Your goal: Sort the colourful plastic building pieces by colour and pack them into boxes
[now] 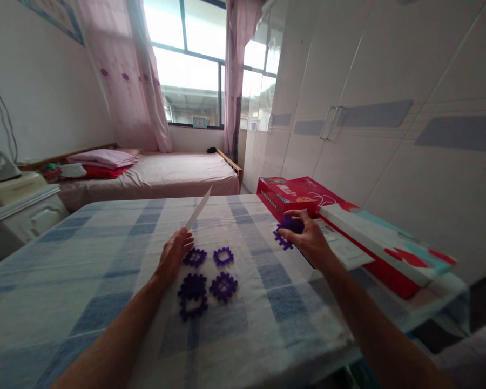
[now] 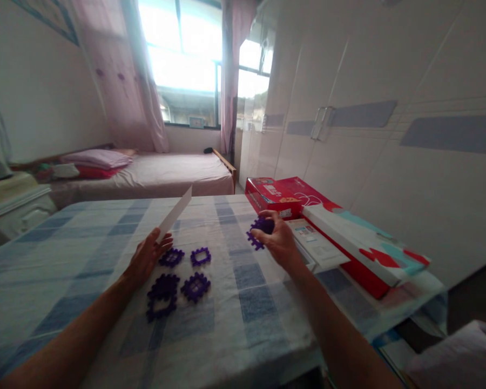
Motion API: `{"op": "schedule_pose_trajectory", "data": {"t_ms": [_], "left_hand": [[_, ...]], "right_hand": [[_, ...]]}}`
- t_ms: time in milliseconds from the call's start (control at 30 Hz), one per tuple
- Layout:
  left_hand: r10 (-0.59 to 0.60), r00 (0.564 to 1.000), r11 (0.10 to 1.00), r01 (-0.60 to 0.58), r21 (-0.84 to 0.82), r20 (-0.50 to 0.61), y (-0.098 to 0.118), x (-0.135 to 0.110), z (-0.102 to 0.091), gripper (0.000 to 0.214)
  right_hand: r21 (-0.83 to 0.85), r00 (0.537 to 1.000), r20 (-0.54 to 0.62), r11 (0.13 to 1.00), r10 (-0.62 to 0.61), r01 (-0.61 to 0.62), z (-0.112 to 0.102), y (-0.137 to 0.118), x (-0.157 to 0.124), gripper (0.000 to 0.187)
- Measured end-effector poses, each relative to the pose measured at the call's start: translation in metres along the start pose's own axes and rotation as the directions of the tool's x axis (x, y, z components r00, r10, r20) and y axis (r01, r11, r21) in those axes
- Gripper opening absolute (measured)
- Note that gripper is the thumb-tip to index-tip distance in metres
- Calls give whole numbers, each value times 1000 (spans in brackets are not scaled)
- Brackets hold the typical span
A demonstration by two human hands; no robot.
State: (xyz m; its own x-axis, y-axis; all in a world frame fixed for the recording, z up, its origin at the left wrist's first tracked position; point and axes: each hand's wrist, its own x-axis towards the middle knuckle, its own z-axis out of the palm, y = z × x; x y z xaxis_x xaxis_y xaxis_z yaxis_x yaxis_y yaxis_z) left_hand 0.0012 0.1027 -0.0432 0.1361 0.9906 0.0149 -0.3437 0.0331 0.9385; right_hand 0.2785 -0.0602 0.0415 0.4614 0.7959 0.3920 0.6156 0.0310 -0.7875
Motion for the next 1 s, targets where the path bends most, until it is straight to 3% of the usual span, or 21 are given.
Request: {"op": "schedule_pose_trajectory", "data": {"t_ms": [100,233,500,667,800,867,1000], "left_hand": [[-1,1000,1000,1,-3,6,-1,1,-1,47],[-4,1000,1000,4,-12,6,-1,2,-2,45],[2,1000,1000,-2,-16,6,-3,2,-2,45],[11,1000,1000,-11,-20,11,-3,2,-2,45],[14,1000,1000,-14,1,-4,-2,2,-1,48],[23,1000,1000,-23,9,1,-2,1,-1,49],[33,999,999,-33,12,9,-1,1,0,51]], "right_hand": [[-153,996,-52,985,66,-73,-34,35,10,46],[-313,997,77,950,31,-5,-51,67,14,38],[-608,992,84,793,99,-28,-60,68,3,26],[-542,975,214,837,57,70,-54,59,1,30],[-508,990,139,856,-24,92,-43,43,3,30],[-451,986,148,882,-75,135,-31,30,1,29],[-227,922,367,949,-126,220,20,2,-6,28]]}}
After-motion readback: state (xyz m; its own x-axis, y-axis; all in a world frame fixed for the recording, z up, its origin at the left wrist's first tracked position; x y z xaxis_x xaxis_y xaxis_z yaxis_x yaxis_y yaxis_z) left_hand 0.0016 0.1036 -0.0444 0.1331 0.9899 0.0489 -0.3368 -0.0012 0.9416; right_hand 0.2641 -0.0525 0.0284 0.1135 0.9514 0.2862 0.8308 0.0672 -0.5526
